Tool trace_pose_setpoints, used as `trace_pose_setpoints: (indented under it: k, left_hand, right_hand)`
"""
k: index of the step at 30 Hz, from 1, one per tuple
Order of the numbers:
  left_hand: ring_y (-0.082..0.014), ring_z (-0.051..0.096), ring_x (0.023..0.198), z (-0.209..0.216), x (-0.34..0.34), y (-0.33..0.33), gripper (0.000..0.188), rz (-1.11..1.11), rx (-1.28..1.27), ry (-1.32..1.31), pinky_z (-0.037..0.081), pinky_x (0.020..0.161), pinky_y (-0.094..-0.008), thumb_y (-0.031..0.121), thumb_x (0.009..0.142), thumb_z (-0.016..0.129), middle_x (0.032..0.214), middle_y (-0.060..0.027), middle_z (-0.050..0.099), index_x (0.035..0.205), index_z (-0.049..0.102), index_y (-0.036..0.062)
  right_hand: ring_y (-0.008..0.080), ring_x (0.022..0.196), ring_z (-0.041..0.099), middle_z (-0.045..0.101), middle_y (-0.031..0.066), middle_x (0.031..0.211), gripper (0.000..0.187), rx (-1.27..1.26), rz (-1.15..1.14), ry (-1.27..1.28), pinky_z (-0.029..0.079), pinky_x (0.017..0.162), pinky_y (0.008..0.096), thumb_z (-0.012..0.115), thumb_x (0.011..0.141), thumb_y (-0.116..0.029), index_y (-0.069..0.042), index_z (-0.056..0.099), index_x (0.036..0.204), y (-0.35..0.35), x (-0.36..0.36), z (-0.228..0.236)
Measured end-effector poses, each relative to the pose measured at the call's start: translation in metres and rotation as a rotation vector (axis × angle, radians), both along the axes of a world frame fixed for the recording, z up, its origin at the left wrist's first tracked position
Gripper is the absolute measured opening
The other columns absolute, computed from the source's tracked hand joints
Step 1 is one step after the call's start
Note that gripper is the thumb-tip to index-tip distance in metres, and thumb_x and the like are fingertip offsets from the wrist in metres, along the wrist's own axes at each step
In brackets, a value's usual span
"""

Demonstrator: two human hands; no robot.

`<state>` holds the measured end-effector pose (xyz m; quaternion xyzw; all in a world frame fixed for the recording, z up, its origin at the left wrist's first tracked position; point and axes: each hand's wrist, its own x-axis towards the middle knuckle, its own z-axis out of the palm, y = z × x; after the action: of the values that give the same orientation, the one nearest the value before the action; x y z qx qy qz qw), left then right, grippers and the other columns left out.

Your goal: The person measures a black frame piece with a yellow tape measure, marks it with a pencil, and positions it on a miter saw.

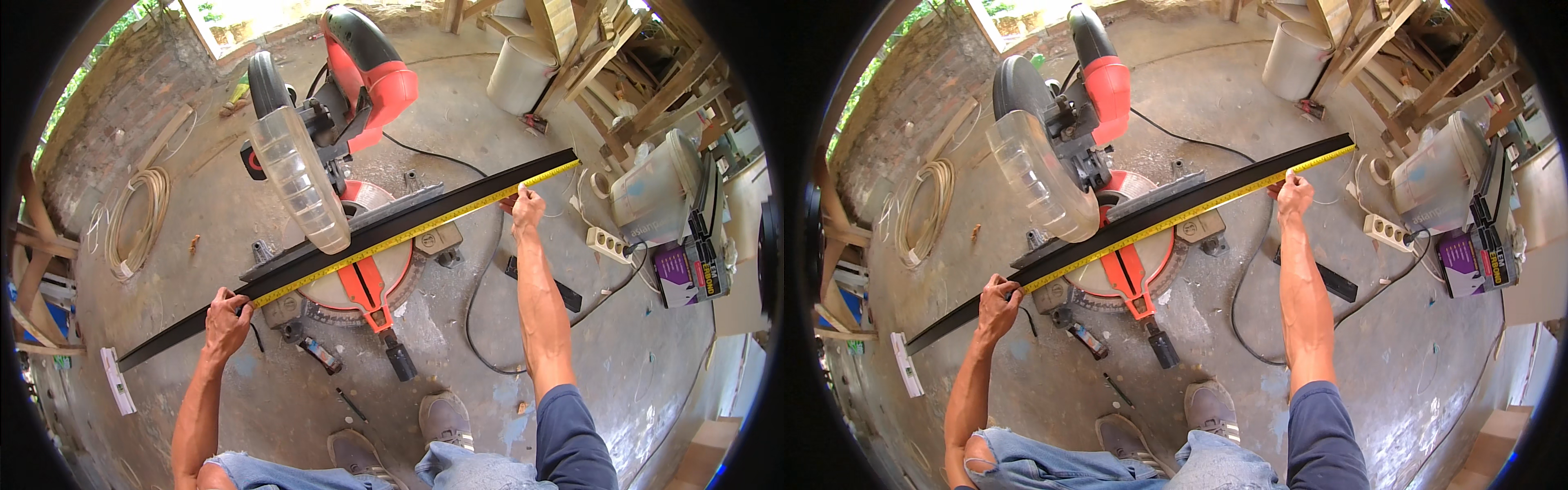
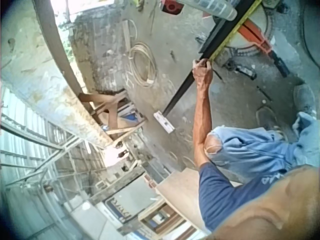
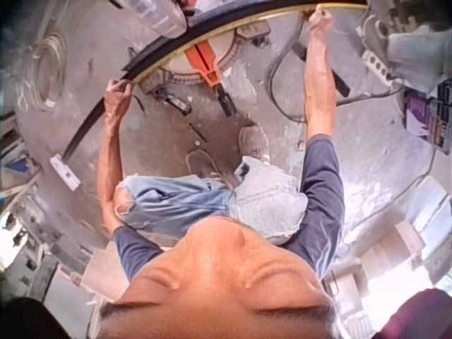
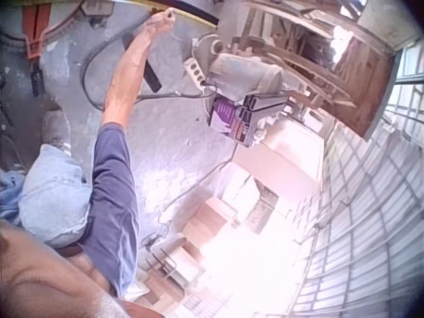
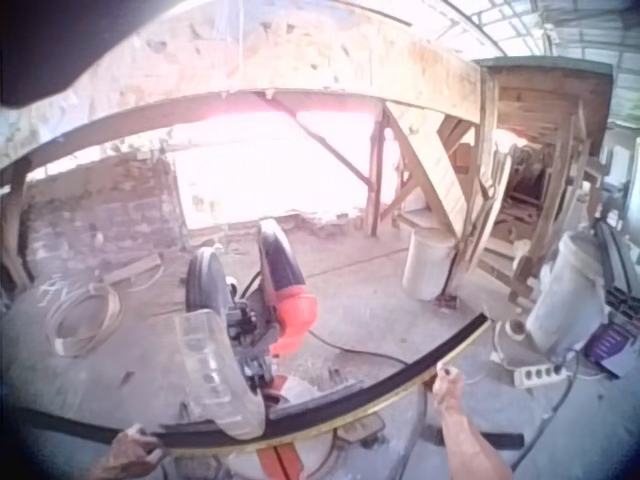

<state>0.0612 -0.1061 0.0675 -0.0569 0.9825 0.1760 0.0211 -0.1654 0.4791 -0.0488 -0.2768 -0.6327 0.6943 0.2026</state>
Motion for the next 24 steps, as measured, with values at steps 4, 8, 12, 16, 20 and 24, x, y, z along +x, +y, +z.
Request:
trace_pose_setpoints:
  k: [4, 8, 12, 16, 20, 24]
  left_hand:
    - [-0.0347, 0.067, 0.085, 0.009, 0.007, 0.011, 0.016, -0.163, 0.191, 0.115, 0.053, 0.077, -0.0429, 0.015, 0.090, 0.071, 0.096, -0.0172, 0.064, 0.101, 0.075, 0.0033]
    - [-0.0260, 0.063, 0.076, 0.015, 0.038, 0.028, 0.014, -0.265, 0.320, 0.061, 0.049, 0.068, -0.0355, 0.007, 0.091, 0.071, 0.091, -0.0139, 0.063, 0.102, 0.071, -0.0018]
    - [-0.0299, 0.066, 0.078, 0.002, 0.085, 0.030, 0.017, -0.194, 0.438, -0.195, 0.051, 0.070, -0.0392, 0.011, 0.092, 0.071, 0.090, -0.0152, 0.068, 0.104, 0.072, -0.0002]
    - [-0.0265, 0.066, 0.075, -0.022, 0.129, 0.038, 0.015, -0.088, 0.550, -0.353, 0.050, 0.068, -0.0374, 0.012, 0.093, 0.070, 0.084, -0.0160, 0.069, 0.101, 0.072, -0.0007]
    - [-0.0250, 0.066, 0.075, -0.039, 0.174, 0.037, 0.015, 0.033, 0.549, -0.328, 0.050, 0.068, -0.0365, 0.013, 0.094, 0.070, 0.084, -0.0166, 0.069, 0.098, 0.072, -0.0020]
    - [-0.0176, 0.061, 0.065, -0.071, 0.213, 0.028, 0.015, 0.224, 0.549, -0.032, 0.048, 0.061, -0.0321, 0.012, 0.095, 0.069, 0.074, -0.0089, 0.065, 0.097, 0.070, -0.0023]
  right_hand:
    - [0.0195, 0.062, 0.069, 0.072, 0.0118, 0.080, 0.032, 0.076, -0.054, 0.100, 0.057, 0.056, 0.0308, 0.056, 0.107, -0.026, 0.002, 0.062, 0.093, -0.003, 0.022, 0.018]
    - [0.0168, 0.061, 0.064, 0.067, 0.0084, 0.072, 0.028, -0.133, 0.144, 0.181, 0.052, 0.059, 0.0307, 0.056, 0.106, -0.023, -0.002, 0.063, 0.090, -0.064, 0.110, 0.055]
    - [0.0205, 0.069, 0.070, 0.069, 0.0101, 0.076, 0.013, -0.258, 0.557, -0.030, 0.058, 0.067, 0.0352, 0.063, 0.098, -0.012, 0.000, 0.065, 0.094, -0.169, 0.232, 0.072]
    - [0.0143, 0.070, 0.066, 0.070, 0.0058, 0.077, 0.023, -0.303, 1.041, -0.144, 0.053, 0.063, 0.0309, 0.066, 0.099, -0.020, 0.002, 0.072, 0.102, -0.246, 0.305, 0.048]
    - [0.0173, 0.069, 0.066, 0.070, 0.0100, 0.076, 0.025, -0.115, 1.375, -0.321, 0.052, 0.063, 0.0332, 0.067, 0.099, -0.022, 0.002, 0.071, 0.102, -0.255, 0.295, 0.076]
    - [0.0239, 0.073, 0.069, 0.072, 0.0093, 0.079, 0.013, 0.433, 1.296, 0.052, 0.055, 0.071, 0.0351, 0.072, 0.093, -0.013, -0.002, 0.071, 0.099, -0.216, 0.240, 0.078]
